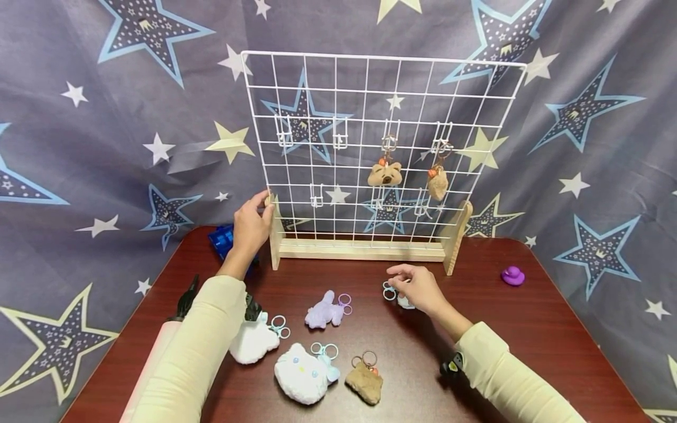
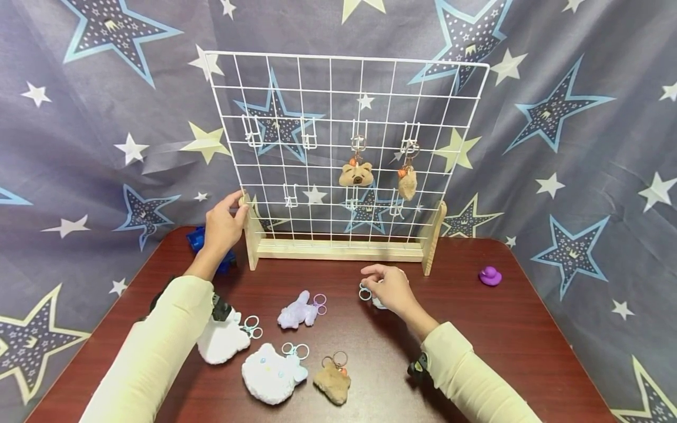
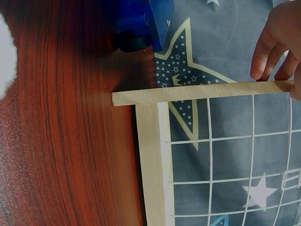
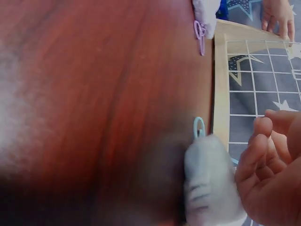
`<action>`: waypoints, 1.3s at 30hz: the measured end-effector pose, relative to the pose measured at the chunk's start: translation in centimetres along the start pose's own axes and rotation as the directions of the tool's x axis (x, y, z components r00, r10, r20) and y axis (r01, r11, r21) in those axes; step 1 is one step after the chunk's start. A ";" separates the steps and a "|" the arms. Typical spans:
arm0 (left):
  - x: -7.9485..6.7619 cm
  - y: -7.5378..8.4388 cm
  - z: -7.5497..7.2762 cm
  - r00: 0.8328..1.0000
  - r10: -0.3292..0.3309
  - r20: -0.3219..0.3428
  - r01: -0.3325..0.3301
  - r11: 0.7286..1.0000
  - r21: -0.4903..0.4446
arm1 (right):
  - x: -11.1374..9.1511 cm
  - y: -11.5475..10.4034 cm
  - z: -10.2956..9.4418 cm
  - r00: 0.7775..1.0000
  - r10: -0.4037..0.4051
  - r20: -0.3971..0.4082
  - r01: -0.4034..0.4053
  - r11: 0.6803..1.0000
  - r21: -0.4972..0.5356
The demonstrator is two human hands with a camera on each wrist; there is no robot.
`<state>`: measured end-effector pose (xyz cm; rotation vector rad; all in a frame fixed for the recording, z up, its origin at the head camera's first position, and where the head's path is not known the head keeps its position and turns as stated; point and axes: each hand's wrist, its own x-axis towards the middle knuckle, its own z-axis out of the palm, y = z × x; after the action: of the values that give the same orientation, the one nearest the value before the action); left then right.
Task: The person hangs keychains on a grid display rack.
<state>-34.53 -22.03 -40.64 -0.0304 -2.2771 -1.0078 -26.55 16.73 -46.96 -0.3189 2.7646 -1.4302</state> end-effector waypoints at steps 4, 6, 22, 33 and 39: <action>0.0 0.0 -0.1 1.000 -0.007 0.001 0.007 1.000 -0.007 | -0.1 0.4 0.4 1.000 -0.003 0.010 0.003 1.000 -0.005; 0.0 0.0 0.0 1.000 -0.010 0.002 0.010 1.000 -0.007 | -0.2 0.4 0.6 1.000 0.001 0.011 -0.001 1.000 0.004; 0.2 -0.3 0.2 1.000 0.000 -0.006 0.000 1.000 -0.003 | -1.8 1.1 1.7 1.000 0.012 -0.006 -0.013 0.976 -0.218; 0.2 -0.4 0.2 1.000 0.003 -0.005 -0.003 1.000 -0.001 | -1.7 1.2 1.9 0.998 0.020 -0.064 -0.047 0.892 -0.449; 0.1 -0.3 0.2 1.000 0.004 -0.006 -0.004 1.000 0.001 | -1.3 1.4 1.7 0.999 0.007 -0.053 -0.034 0.853 -0.520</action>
<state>-34.84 -22.18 -40.89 -0.0315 -2.2714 -1.0039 -25.39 16.39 -49.22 -0.2553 3.1410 -0.6542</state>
